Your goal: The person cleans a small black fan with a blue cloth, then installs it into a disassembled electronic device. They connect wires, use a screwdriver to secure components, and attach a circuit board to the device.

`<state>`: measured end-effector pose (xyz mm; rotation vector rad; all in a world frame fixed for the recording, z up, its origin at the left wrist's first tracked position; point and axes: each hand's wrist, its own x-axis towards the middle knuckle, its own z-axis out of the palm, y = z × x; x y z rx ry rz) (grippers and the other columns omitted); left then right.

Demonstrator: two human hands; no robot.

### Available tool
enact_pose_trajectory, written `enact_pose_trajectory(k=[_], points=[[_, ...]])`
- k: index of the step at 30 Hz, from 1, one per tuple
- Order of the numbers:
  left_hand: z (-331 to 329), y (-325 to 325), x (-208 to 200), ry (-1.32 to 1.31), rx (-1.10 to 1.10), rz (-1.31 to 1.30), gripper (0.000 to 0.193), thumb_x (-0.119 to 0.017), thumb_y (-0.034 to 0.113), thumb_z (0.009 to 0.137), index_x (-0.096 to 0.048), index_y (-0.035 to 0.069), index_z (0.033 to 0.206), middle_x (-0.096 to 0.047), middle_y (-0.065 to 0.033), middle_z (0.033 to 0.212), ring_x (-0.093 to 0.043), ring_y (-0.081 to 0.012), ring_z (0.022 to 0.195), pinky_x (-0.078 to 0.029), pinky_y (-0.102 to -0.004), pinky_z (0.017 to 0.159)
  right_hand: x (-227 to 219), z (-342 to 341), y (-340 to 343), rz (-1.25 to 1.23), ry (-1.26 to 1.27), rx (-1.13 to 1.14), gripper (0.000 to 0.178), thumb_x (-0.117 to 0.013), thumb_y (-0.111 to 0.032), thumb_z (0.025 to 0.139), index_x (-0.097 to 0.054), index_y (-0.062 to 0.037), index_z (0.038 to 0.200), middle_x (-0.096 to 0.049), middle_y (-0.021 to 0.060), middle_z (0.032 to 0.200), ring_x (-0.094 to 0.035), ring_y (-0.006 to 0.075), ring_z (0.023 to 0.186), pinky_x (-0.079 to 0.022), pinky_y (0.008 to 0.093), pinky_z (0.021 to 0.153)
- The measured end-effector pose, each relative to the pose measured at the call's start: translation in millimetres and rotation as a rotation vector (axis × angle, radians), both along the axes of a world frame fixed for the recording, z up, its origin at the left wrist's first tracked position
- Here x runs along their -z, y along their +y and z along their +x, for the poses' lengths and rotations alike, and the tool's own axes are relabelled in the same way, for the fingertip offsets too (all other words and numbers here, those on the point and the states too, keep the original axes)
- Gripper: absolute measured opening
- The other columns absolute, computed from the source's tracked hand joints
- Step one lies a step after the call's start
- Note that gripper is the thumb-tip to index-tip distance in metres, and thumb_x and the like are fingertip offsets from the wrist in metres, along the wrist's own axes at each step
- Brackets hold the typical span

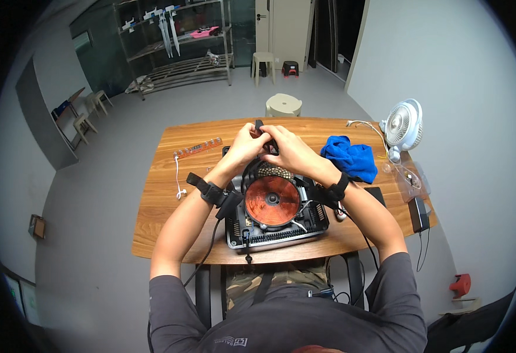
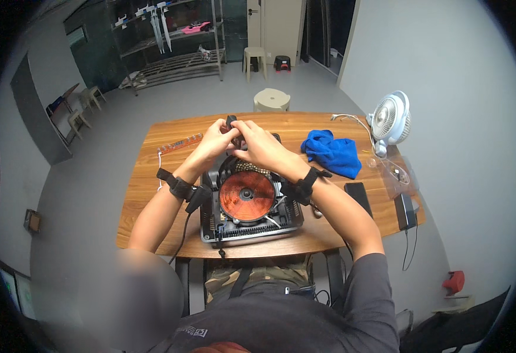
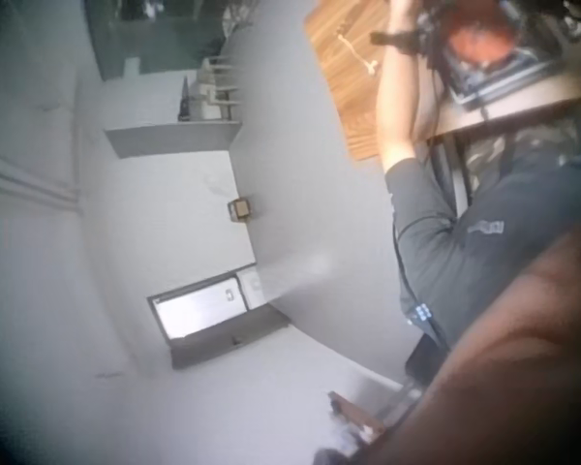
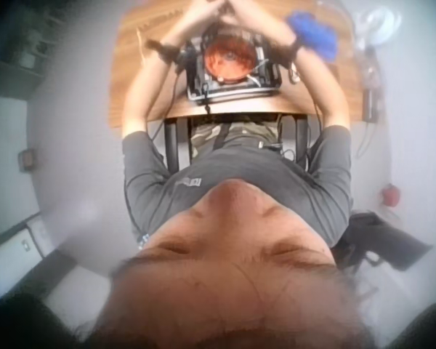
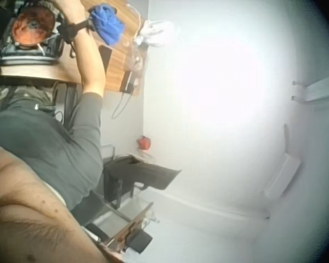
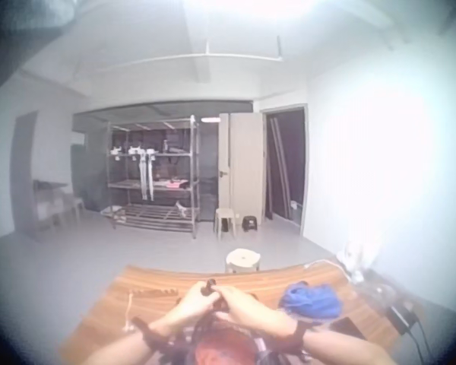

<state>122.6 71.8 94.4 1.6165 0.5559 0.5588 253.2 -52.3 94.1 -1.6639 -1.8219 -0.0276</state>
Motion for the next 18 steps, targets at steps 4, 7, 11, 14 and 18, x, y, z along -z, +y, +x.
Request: enact_pose_trajectory(k=[4, 7, 11, 14, 18], points=[[-8, -2, -8, -0.076, 0.088, -0.002, 0.044, -0.068, 0.035, 0.1, -0.059, 0.0, 0.125, -0.062, -0.0061, 0.109, -0.063, -0.0112, 0.096, -0.055, -0.0276, 0.084, -7, -6, -1, 0.113, 0.174, 0.104, 0.033, -0.066, -0.014, 0.092, -0.056, -0.0005, 0.121, -0.067, 0.028, 0.11, -0.067, 0.0457, 0.101, -0.055, 0.0503, 0.084], [-12, 5, -12, -0.087, 0.148, 0.131, 0.035, -0.067, 0.032, 0.101, -0.067, 0.003, 0.122, -0.062, -0.0022, 0.11, -0.061, -0.0103, 0.094, -0.054, -0.0272, 0.088, -9, 5, 1, 0.207, 0.328, 0.208, 0.022, -0.061, -0.011, 0.096, -0.06, 0.0016, 0.114, -0.07, 0.0282, 0.098, -0.07, 0.0432, 0.094, -0.055, 0.0469, 0.083], [-12, 3, -19, -0.141, 0.027, 0.584, 0.028, -0.073, 0.017, 0.095, -0.072, 0.007, 0.121, -0.062, -0.0037, 0.107, -0.059, -0.01, 0.096, -0.052, -0.0266, 0.089, -17, 29, -1, 0.261, 0.446, 0.192, 0.019, -0.06, -0.012, 0.097, -0.063, 0.0009, 0.111, -0.07, 0.02, 0.098, -0.07, 0.0282, 0.094, -0.054, 0.0385, 0.084], [-13, 6, -22, -0.175, -0.079, 0.913, 0.036, -0.076, 0.011, 0.087, -0.072, 0.013, 0.123, -0.064, -0.0083, 0.109, -0.061, -0.022, 0.104, -0.05, -0.0348, 0.095, -21, 32, 2, 0.221, 0.68, 0.153, 0.019, -0.059, -0.012, 0.098, -0.063, 0.0023, 0.11, -0.069, 0.0129, 0.098, -0.068, 0.0212, 0.095, -0.054, 0.0351, 0.083], [-16, 14, -26, -0.146, -0.144, 1.156, 0.039, -0.077, 0.012, 0.085, -0.072, 0.014, 0.124, -0.064, -0.0088, 0.112, -0.06, -0.0288, 0.11, -0.048, -0.0407, 0.098, -33, 28, 6, 0.087, 1.099, 0.027, 0.019, -0.055, -0.013, 0.103, -0.06, 0.0026, 0.112, -0.065, 0.0092, 0.106, -0.066, 0.0182, 0.096, -0.059, 0.0368, 0.084]])
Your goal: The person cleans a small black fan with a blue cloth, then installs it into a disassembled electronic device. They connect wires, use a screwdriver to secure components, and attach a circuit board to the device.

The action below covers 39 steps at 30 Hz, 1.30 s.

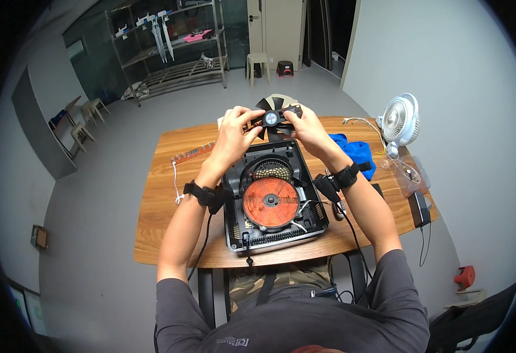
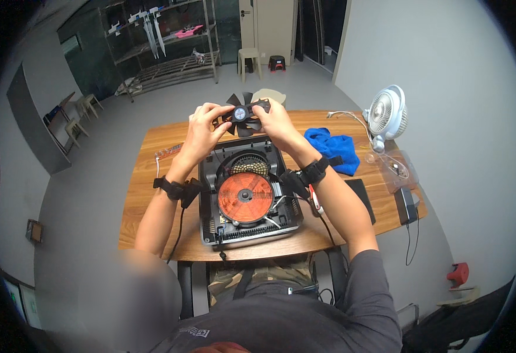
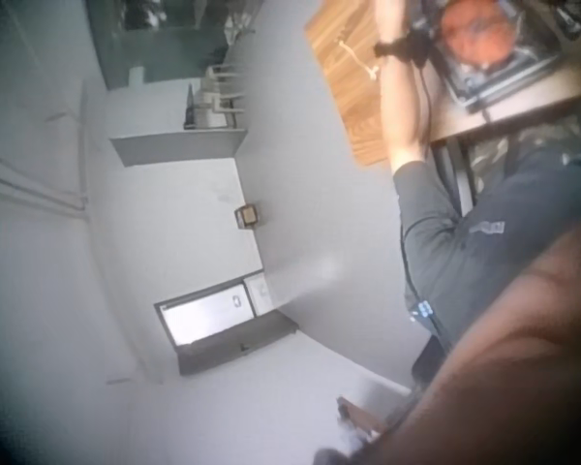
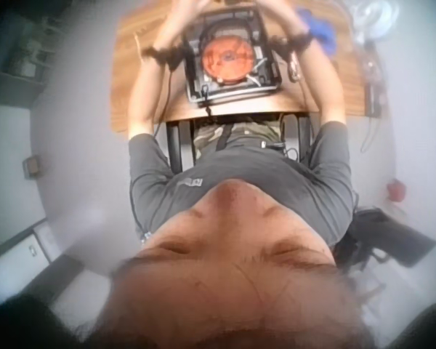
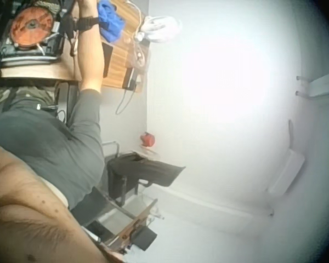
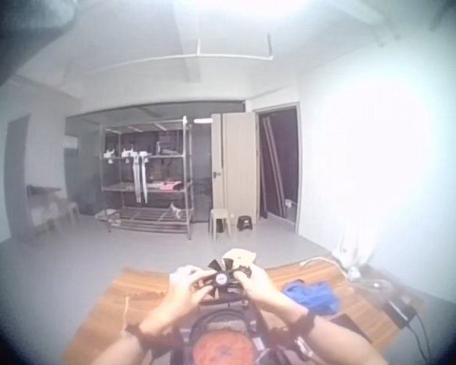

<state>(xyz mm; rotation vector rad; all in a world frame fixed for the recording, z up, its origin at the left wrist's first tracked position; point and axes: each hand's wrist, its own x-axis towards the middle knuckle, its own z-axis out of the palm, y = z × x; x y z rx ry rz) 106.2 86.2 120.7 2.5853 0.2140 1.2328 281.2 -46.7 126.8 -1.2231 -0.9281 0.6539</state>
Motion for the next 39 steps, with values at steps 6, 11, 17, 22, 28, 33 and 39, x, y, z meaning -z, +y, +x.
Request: enact_pose_trajectory(k=[6, 11, 17, 22, 28, 33, 39], points=[[-6, 17, -16, 0.053, 0.16, -0.029, 0.032, -0.075, 0.004, 0.088, -0.073, 0.006, 0.12, -0.068, -0.0113, 0.108, -0.069, -0.0255, 0.095, -0.057, -0.036, 0.082, 9, 21, 18, -0.011, 0.349, -0.261, 0.02, -0.05, -0.013, 0.106, -0.055, 0.0043, 0.115, -0.061, 0.0145, 0.118, -0.065, 0.0239, 0.105, -0.063, 0.0444, 0.086], [-16, 25, -29, 0.205, 0.171, -0.181, 0.034, -0.074, 0.004, 0.088, -0.072, 0.005, 0.122, -0.069, -0.0105, 0.107, -0.07, -0.02, 0.088, -0.058, -0.032, 0.078, 12, 20, 23, -0.063, 0.368, -0.348, 0.03, -0.056, -0.019, 0.105, -0.054, 0.0044, 0.124, -0.062, 0.0144, 0.118, -0.067, 0.0237, 0.104, -0.063, 0.0421, 0.085], [-13, 31, 34, 0.33, 0.119, -0.292, 0.036, -0.078, 0.008, 0.084, -0.074, 0.007, 0.119, -0.071, -0.011, 0.103, -0.068, -0.022, 0.086, -0.054, -0.0334, 0.077, 57, 56, 10, -0.34, -0.007, -0.396, 0.05, -0.07, -0.02, 0.099, -0.048, -0.0004, 0.14, -0.064, 0.0083, 0.116, -0.065, 0.013, 0.092, -0.059, 0.0283, 0.078], [-1, 35, 60, 0.359, 0.131, -0.331, 0.036, -0.081, 0.008, 0.08, -0.074, 0.002, 0.115, -0.073, -0.012, 0.108, -0.071, -0.0261, 0.099, -0.056, -0.0359, 0.088, 81, 63, 9, -0.329, -0.363, -0.283, 0.031, -0.07, -0.003, 0.092, -0.064, 0.0073, 0.12, -0.072, 0.0137, 0.106, -0.068, 0.0163, 0.082, -0.057, 0.0294, 0.07], [9, 35, 75, 0.371, 0.165, -0.393, 0.039, -0.082, 0.005, 0.077, -0.072, 0.002, 0.115, -0.073, -0.012, 0.109, -0.07, -0.0248, 0.098, -0.055, -0.0362, 0.088, 105, 78, 13, -0.301, -0.489, -0.248, 0.034, -0.075, -0.003, 0.087, -0.067, 0.0044, 0.119, -0.073, 0.0136, 0.105, -0.069, 0.0198, 0.085, -0.058, 0.0328, 0.073], [10, 37, 82, 0.449, 0.173, -0.401, 0.043, -0.083, 0.006, 0.076, -0.07, 0.001, 0.116, -0.072, -0.0127, 0.106, -0.07, -0.0258, 0.095, -0.055, -0.0363, 0.086, 96, 66, 11, -0.404, -0.718, -0.198, 0.036, -0.078, -0.005, 0.082, -0.069, 0.0011, 0.116, -0.074, 0.0174, 0.105, -0.07, 0.0294, 0.099, -0.055, 0.0399, 0.087], [12, 32, 82, 0.572, 0.136, -0.263, 0.037, -0.081, 0.007, 0.077, -0.065, 0.0, 0.11, -0.07, -0.0163, 0.105, -0.069, -0.034, 0.099, -0.055, -0.0416, 0.087, 98, 66, 6, -0.402, -0.749, -0.211, 0.035, -0.078, -0.006, 0.081, -0.069, -0.0003, 0.115, -0.074, 0.018, 0.11, -0.07, 0.0315, 0.104, -0.054, 0.0407, 0.091]])
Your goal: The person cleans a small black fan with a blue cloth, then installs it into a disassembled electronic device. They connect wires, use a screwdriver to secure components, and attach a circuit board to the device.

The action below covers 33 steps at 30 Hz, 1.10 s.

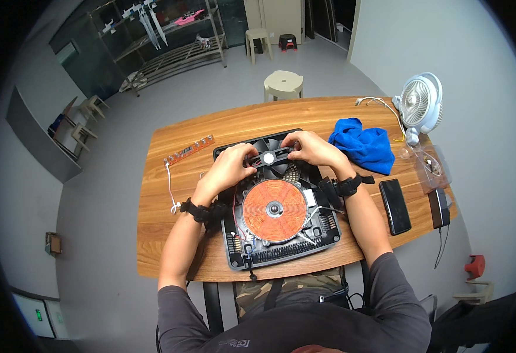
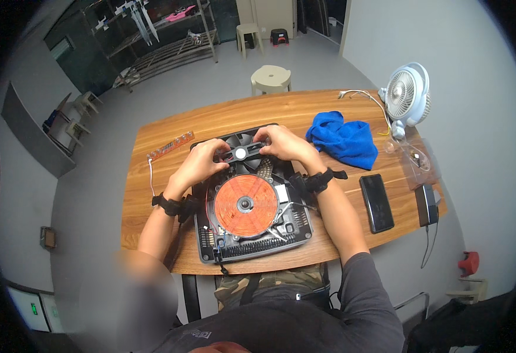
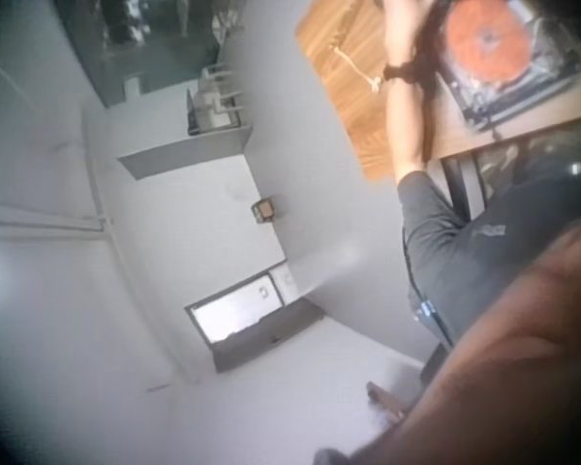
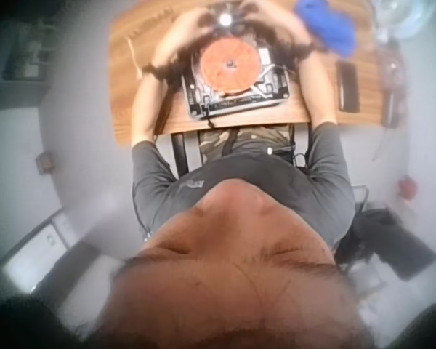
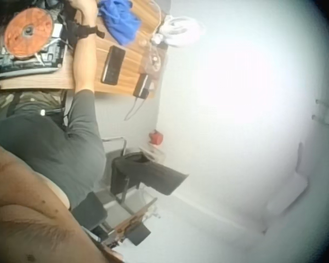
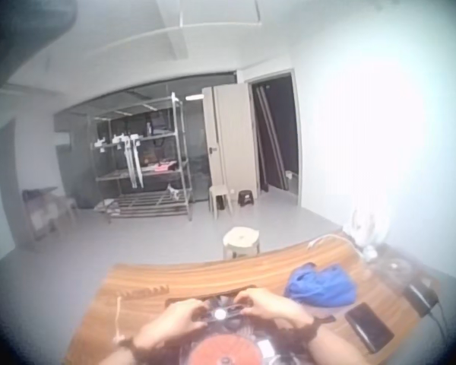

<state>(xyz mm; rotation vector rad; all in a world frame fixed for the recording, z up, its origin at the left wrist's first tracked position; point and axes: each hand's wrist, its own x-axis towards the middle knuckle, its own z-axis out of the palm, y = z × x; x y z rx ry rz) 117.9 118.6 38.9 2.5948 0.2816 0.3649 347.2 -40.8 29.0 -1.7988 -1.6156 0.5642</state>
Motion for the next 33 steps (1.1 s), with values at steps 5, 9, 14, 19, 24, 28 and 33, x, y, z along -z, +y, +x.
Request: enact_pose_trajectory(k=[5, 9, 14, 19, 24, 28, 33], points=[[4, -4, -7, 0.023, 0.016, 0.056, 0.038, -0.081, 0.01, 0.076, -0.065, 0.0, 0.109, -0.07, -0.017, 0.105, -0.068, -0.0361, 0.101, -0.055, -0.0429, 0.087, 5, 3, -2, 0.029, -0.023, -0.023, 0.034, -0.078, -0.005, 0.081, -0.069, -0.0003, 0.114, -0.073, 0.0183, 0.109, -0.069, 0.033, 0.104, -0.054, 0.0417, 0.09], [8, -3, -6, 0.051, 0.022, 0.101, 0.036, -0.082, 0.011, 0.076, -0.067, 0.001, 0.107, -0.071, -0.0168, 0.103, -0.069, -0.0348, 0.099, -0.055, -0.0429, 0.087, 6, 6, -1, -0.006, -0.054, -0.064, 0.035, -0.079, -0.006, 0.08, -0.069, 0.0, 0.112, -0.073, 0.019, 0.107, -0.068, 0.0343, 0.104, -0.054, 0.042, 0.089], [9, -4, -7, 0.115, 0.007, 0.106, 0.034, -0.082, 0.011, 0.075, -0.066, 0.0, 0.103, -0.07, -0.0162, 0.101, -0.069, -0.0345, 0.098, -0.055, -0.0422, 0.085, 15, 8, -1, -0.003, -0.069, -0.069, 0.035, -0.079, -0.005, 0.077, -0.069, -0.0005, 0.11, -0.071, 0.0185, 0.105, -0.066, 0.0358, 0.105, -0.052, 0.0434, 0.091], [12, -2, -2, 0.087, 0.05, 0.113, 0.034, -0.083, 0.011, 0.075, -0.065, 0.0, 0.102, -0.069, -0.0164, 0.099, -0.068, -0.0351, 0.096, -0.055, -0.0423, 0.084, 27, 10, -4, 0.04, -0.145, -0.077, 0.036, -0.08, 0.001, 0.077, -0.064, -0.0011, 0.109, -0.06, 0.012, 0.104, -0.064, 0.0246, 0.087, -0.055, 0.0368, 0.081], [11, -2, 3, 0.116, 0.067, 0.11, 0.034, -0.083, 0.012, 0.075, -0.064, -0.001, 0.101, -0.069, -0.0171, 0.1, -0.068, -0.0356, 0.096, -0.055, -0.0426, 0.084, 22, 7, -9, -0.016, -0.153, -0.101, 0.034, -0.077, 0.002, 0.078, -0.063, -0.0009, 0.108, -0.056, 0.0116, 0.103, -0.063, 0.0243, 0.086, -0.055, 0.0361, 0.08], [12, -9, 0, 0.204, 0.044, 0.146, 0.032, -0.081, 0.015, 0.077, -0.066, 0.001, 0.101, -0.071, -0.0165, 0.099, -0.069, -0.0354, 0.097, -0.056, -0.0429, 0.083, 16, 5, -12, -0.059, -0.155, -0.083, 0.032, -0.076, 0.002, 0.078, -0.064, -0.0006, 0.108, -0.055, 0.0118, 0.103, -0.063, 0.024, 0.086, -0.055, 0.0357, 0.08], [14, -10, 3, 0.253, 0.047, 0.199, 0.031, -0.079, 0.017, 0.078, -0.069, 0.002, 0.102, -0.072, -0.0158, 0.098, -0.07, -0.0347, 0.097, -0.056, -0.043, 0.083, 25, 9, -9, -0.033, -0.206, -0.096, 0.03, -0.077, 0.001, 0.077, -0.065, -0.0006, 0.105, -0.061, 0.0138, 0.101, -0.065, 0.0286, 0.092, -0.055, 0.0387, 0.084]])
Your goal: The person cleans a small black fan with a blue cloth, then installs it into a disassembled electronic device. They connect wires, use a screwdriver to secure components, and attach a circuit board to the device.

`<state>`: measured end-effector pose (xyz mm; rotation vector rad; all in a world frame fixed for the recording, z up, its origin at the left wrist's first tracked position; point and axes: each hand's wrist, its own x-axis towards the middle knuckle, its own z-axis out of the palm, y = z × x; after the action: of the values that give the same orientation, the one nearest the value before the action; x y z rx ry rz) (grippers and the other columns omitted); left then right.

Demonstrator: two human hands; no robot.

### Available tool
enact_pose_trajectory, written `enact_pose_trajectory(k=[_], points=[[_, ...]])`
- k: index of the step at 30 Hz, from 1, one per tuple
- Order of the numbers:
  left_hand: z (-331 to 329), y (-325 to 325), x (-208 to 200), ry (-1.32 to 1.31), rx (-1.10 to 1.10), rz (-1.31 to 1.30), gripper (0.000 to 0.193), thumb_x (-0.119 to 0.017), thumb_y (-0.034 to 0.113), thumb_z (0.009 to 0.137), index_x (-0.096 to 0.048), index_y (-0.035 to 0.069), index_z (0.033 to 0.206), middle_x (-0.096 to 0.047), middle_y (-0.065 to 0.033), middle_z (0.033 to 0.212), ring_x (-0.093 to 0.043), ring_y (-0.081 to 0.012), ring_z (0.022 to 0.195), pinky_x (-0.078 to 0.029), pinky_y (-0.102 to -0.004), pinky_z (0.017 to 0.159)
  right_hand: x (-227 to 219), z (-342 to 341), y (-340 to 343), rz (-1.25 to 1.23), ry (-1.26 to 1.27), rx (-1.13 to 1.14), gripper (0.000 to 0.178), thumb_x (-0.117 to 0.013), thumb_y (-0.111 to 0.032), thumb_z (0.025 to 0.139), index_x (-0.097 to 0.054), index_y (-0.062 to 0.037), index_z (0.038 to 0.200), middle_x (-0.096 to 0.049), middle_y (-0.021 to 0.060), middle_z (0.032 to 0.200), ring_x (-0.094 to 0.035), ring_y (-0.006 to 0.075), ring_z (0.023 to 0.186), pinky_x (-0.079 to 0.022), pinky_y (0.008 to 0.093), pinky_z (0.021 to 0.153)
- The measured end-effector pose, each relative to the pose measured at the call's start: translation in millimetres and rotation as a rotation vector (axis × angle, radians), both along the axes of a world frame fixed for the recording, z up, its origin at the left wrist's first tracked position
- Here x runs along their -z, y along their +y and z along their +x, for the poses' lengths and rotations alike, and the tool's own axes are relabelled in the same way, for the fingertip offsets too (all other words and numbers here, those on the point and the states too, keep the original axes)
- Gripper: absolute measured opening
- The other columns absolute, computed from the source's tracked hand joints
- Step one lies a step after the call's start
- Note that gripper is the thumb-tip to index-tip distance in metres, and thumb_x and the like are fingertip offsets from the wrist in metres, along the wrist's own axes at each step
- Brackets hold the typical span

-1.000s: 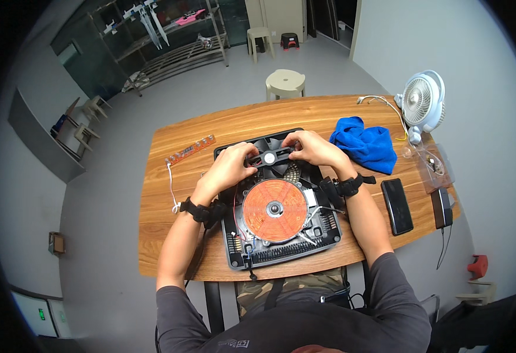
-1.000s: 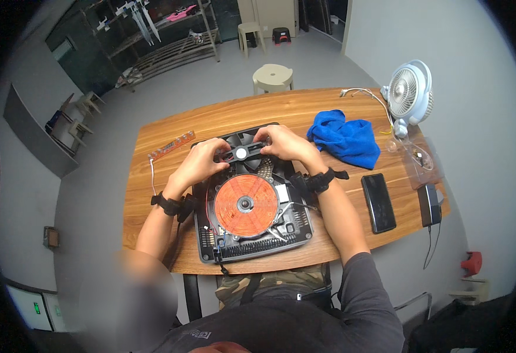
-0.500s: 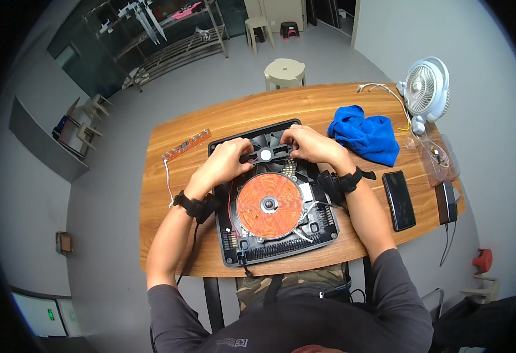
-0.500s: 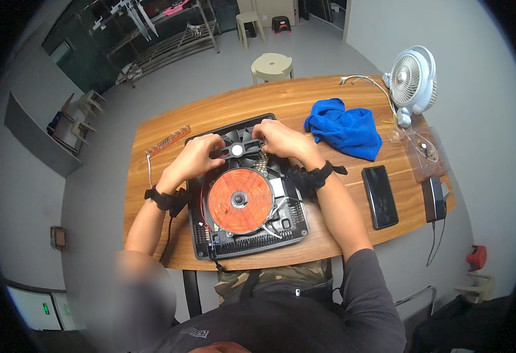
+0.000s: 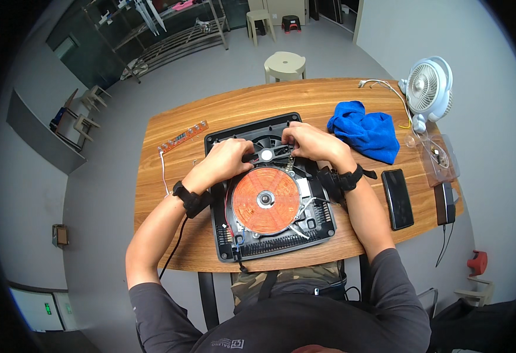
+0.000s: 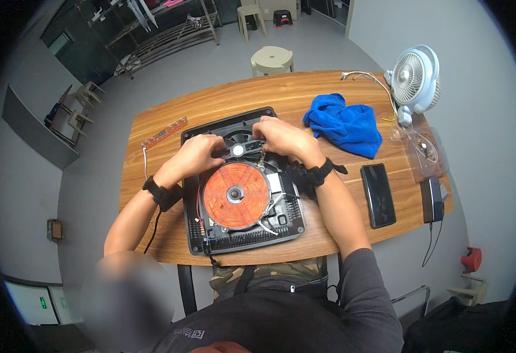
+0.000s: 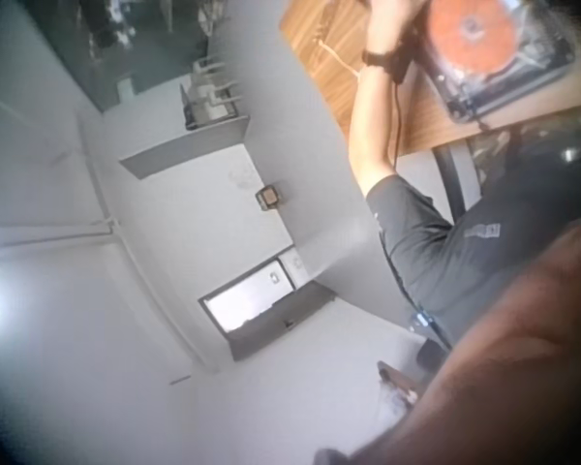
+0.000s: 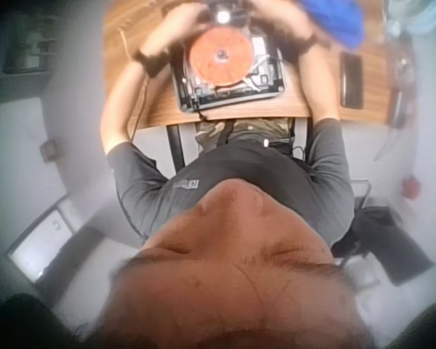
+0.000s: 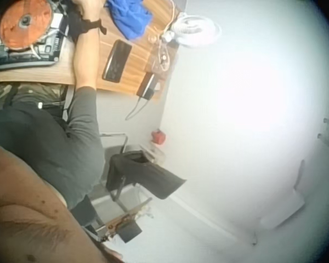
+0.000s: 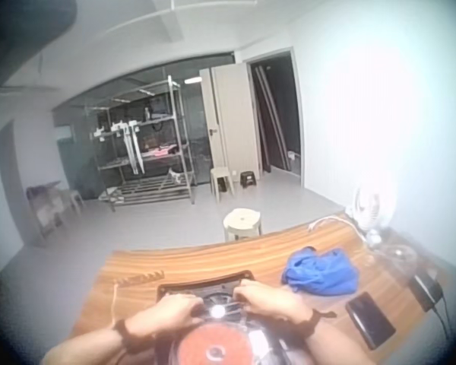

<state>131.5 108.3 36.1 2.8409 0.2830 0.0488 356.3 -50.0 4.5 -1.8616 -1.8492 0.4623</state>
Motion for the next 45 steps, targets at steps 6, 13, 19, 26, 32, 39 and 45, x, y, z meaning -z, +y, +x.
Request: enact_pose_trajectory(k=[6, 13, 19, 26, 32, 39, 45], points=[[2, 1, 1, 0.031, -0.008, 0.018, 0.03, -0.08, 0.017, 0.077, -0.071, 0.002, 0.102, -0.074, -0.016, 0.099, -0.071, -0.0342, 0.097, -0.057, -0.043, 0.083, 0, -1, -1, -0.009, -0.001, 0.012, 0.029, -0.075, 0.002, 0.076, -0.067, -0.0005, 0.104, -0.065, 0.0153, 0.1, -0.066, 0.0321, 0.097, -0.055, 0.0401, 0.086], [3, 1, 3, 0.018, 0.001, 0.02, 0.031, -0.08, 0.017, 0.077, -0.071, 0.002, 0.102, -0.074, -0.0163, 0.098, -0.07, -0.0351, 0.097, -0.056, -0.0434, 0.084, 4, 4, -3, 0.037, 0.01, 0.01, 0.028, -0.063, 0.007, 0.078, -0.068, 0.0001, 0.105, -0.07, 0.0177, 0.099, -0.068, 0.0354, 0.098, -0.055, 0.0409, 0.086], [2, 1, 3, 0.013, -0.007, -0.007, 0.031, -0.08, 0.017, 0.077, -0.071, 0.003, 0.103, -0.074, -0.0168, 0.099, -0.07, -0.0355, 0.098, -0.056, -0.044, 0.084, -7, 1, -5, -0.068, 0.055, 0.02, 0.028, -0.063, 0.006, 0.08, -0.068, 0.0003, 0.107, -0.072, 0.021, 0.098, -0.071, 0.036, 0.098, -0.056, 0.0426, 0.08], [3, 3, 2, 0.037, -0.021, -0.043, 0.033, -0.08, 0.015, 0.077, -0.073, 0.002, 0.107, -0.075, -0.0175, 0.101, -0.072, -0.0345, 0.098, -0.057, -0.0422, 0.085, -2, 6, -5, -0.051, 0.034, 0.001, 0.029, -0.062, 0.006, 0.08, -0.068, 0.0003, 0.109, -0.072, 0.0222, 0.1, -0.071, 0.0367, 0.097, -0.055, 0.0435, 0.079], [4, -2, -7, 0.088, -0.031, -0.04, 0.035, -0.079, 0.016, 0.079, -0.074, 0.003, 0.11, -0.075, -0.0174, 0.106, -0.071, -0.0343, 0.102, -0.057, -0.0414, 0.087, -2, 8, -3, -0.077, 0.05, -0.017, 0.029, -0.066, 0.005, 0.078, -0.068, 0.0022, 0.107, -0.073, 0.0208, 0.099, -0.071, 0.0361, 0.095, -0.056, 0.0422, 0.082], [3, 0, 1, 0.012, 0.018, -0.034, 0.031, -0.08, 0.014, 0.077, -0.073, 0.001, 0.105, -0.074, -0.0171, 0.097, -0.071, -0.0348, 0.095, -0.057, -0.0416, 0.083, -11, 4, -7, -0.133, 0.07, -0.008, 0.026, -0.066, 0.003, 0.079, -0.068, 0.001, 0.105, -0.072, 0.021, 0.097, -0.07, 0.0363, 0.095, -0.055, 0.0426, 0.079], [8, 1, 1, 0.041, 0.034, -0.034, 0.03, -0.081, 0.013, 0.076, -0.073, 0.001, 0.102, -0.073, -0.0174, 0.096, -0.07, -0.0355, 0.094, -0.056, -0.0422, 0.082, -10, 3, -7, -0.105, 0.028, -0.002, 0.026, -0.073, 0.001, 0.077, -0.068, 0.0022, 0.102, -0.072, 0.0202, 0.095, -0.071, 0.0349, 0.093, -0.056, 0.0413, 0.078]])
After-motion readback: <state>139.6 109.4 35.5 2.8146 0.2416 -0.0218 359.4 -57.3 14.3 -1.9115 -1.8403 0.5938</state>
